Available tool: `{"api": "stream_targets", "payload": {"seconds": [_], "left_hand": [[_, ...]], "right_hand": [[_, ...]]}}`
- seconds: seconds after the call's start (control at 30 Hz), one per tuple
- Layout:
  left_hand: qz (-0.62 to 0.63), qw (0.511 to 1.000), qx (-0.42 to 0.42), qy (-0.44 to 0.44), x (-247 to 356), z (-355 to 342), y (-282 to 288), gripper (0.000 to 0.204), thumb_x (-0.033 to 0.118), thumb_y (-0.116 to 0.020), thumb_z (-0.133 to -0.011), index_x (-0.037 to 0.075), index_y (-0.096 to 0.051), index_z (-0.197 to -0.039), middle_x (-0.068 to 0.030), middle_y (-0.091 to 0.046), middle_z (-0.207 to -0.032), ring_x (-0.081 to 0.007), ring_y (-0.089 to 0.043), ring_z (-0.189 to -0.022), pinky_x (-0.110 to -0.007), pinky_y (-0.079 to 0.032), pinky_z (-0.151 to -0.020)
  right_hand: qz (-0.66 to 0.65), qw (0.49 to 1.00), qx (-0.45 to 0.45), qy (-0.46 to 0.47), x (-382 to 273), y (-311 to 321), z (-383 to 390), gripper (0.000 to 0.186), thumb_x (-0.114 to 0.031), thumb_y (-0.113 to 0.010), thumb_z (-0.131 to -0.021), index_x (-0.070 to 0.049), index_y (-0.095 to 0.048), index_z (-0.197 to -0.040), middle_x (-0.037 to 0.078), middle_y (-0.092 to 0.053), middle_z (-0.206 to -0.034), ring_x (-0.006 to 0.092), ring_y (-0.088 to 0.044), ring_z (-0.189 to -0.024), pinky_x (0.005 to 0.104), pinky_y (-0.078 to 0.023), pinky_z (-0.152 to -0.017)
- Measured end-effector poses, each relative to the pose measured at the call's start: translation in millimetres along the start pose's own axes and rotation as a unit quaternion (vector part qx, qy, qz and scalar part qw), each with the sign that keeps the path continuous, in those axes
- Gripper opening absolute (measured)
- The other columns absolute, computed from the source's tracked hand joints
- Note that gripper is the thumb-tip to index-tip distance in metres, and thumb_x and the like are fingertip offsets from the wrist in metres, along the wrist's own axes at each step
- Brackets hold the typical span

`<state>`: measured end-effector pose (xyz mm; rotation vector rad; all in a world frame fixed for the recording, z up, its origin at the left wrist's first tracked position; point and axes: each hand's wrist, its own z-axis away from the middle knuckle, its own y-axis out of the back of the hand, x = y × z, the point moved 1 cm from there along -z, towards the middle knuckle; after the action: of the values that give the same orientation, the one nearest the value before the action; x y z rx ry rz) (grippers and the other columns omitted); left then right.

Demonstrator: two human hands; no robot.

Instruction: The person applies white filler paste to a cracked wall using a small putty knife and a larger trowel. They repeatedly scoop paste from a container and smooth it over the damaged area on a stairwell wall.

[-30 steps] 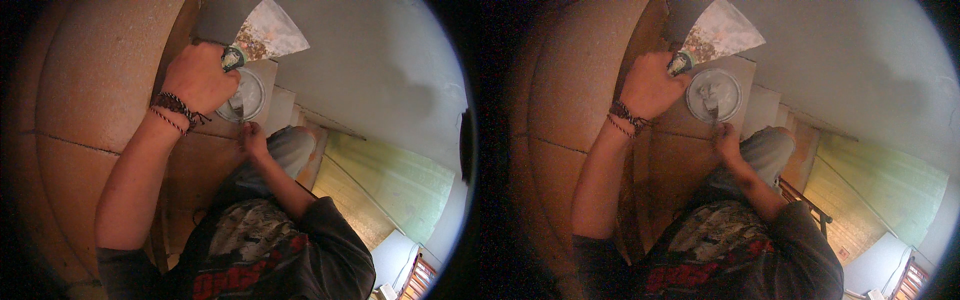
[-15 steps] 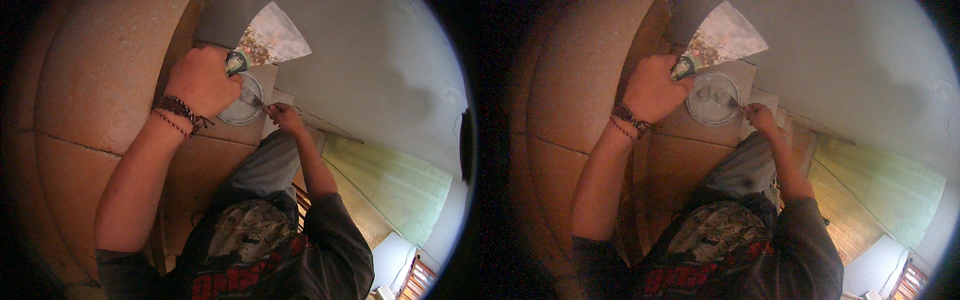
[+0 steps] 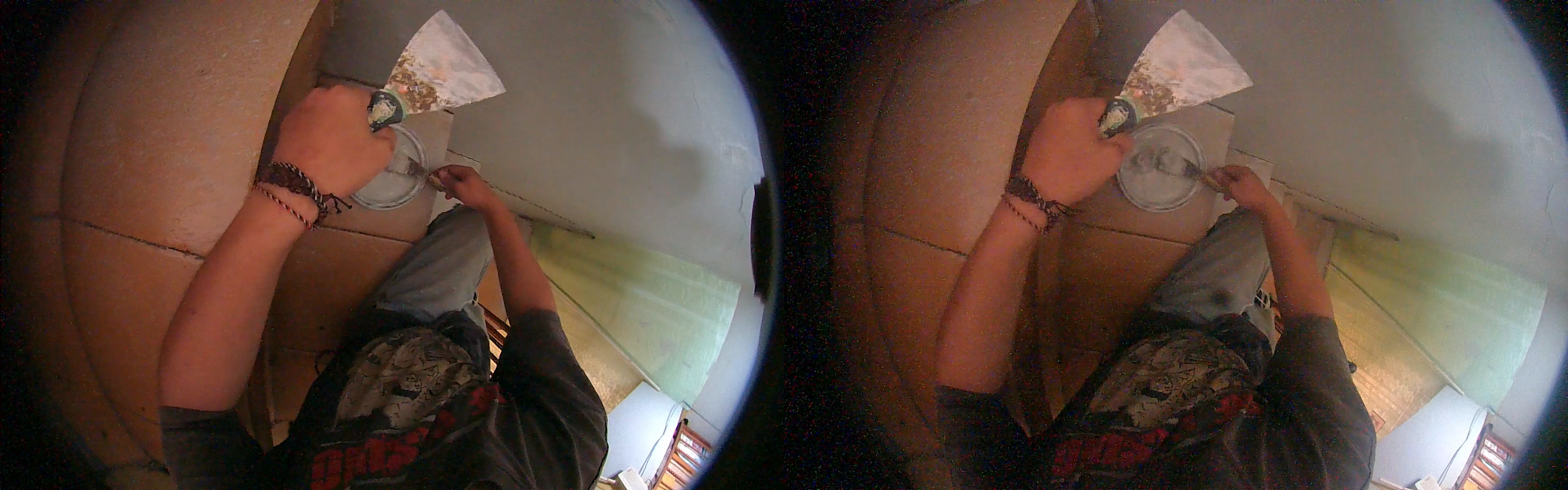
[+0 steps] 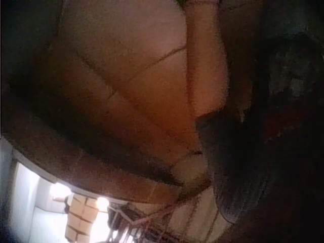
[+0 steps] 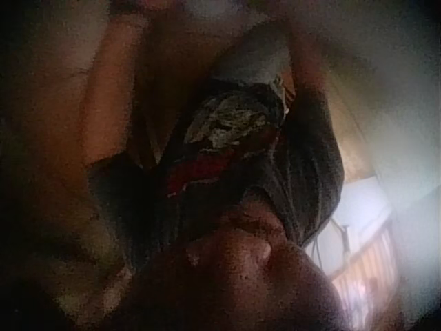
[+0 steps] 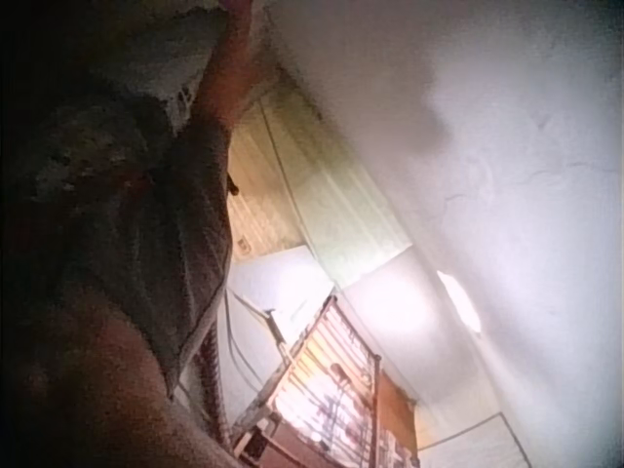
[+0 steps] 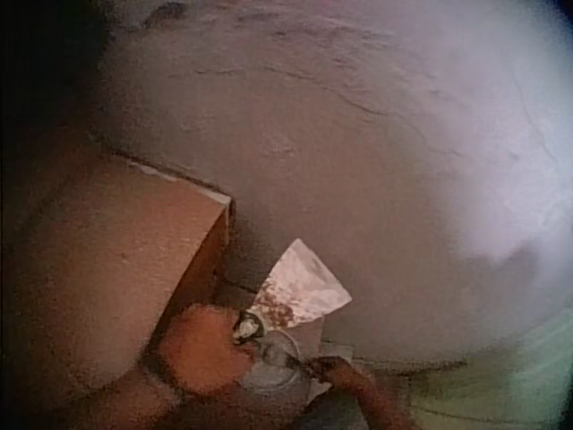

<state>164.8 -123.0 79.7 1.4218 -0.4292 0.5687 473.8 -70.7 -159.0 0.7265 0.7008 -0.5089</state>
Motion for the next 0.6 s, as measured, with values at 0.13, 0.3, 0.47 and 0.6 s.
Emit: {"api": "stream_targets", "payload": {"seconds": [0.13,0.3,0.47,0.6], "left_hand": [[-0.001,1.0,0.007,-0.004,-2.5,1.9,-2.6,0.027,0.023,-0.063,-0.071,0.0,-0.068,-0.084,-0.0249,-0.064,-0.085,-0.0396,-0.063,-0.085,-0.045,-0.052,-0.079],[-0.002,1.0,-0.001,-0.002,2.8,2.1,4.6,0.028,0.024,-0.063,-0.071,0.0,-0.068,-0.084,-0.0259,-0.064,-0.086,-0.0397,-0.063,-0.086,-0.045,-0.051,-0.08],[-0.003,1.0,0.001,0.011,5.0,1.1,5.7,0.028,0.024,-0.063,-0.072,-0.001,-0.068,-0.083,-0.0258,-0.064,-0.087,-0.0394,-0.063,-0.087,-0.045,-0.052,-0.08],[-0.003,1.0,0.007,-0.005,3.8,-1.7,4.2,0.028,0.024,-0.063,-0.072,-0.001,-0.068,-0.083,-0.0256,-0.064,-0.087,-0.0391,-0.063,-0.086,-0.045,-0.052,-0.079]], "right_hand": [[0.022,0.999,0.017,-0.043,-16.8,1.8,20.7,0.037,-0.038,-0.054,-0.092,-0.006,-0.065,-0.106,0.011,-0.067,-0.086,0.0195,-0.063,-0.065,0.0365,-0.051,-0.064],[0.16,0.981,0.058,-0.09,-44.7,-16.9,49.5,0.029,-0.031,-0.055,-0.09,-0.005,-0.066,-0.096,0.016,-0.067,-0.089,0.0312,-0.065,-0.079,0.0409,-0.05,-0.074],[0.095,0.984,0.136,-0.057,-46.1,-66.4,66.9,0.027,-0.027,-0.056,-0.088,-0.003,-0.065,-0.095,0.018,-0.067,-0.088,0.0357,-0.064,-0.087,0.0424,-0.049,-0.078],[0.033,0.98,0.189,-0.047,-50.7,-102.9,60.2,0.031,-0.029,-0.054,-0.09,-0.001,-0.064,-0.098,0.023,-0.065,-0.092,0.038,-0.063,-0.089,0.0442,-0.048,-0.079]]}}
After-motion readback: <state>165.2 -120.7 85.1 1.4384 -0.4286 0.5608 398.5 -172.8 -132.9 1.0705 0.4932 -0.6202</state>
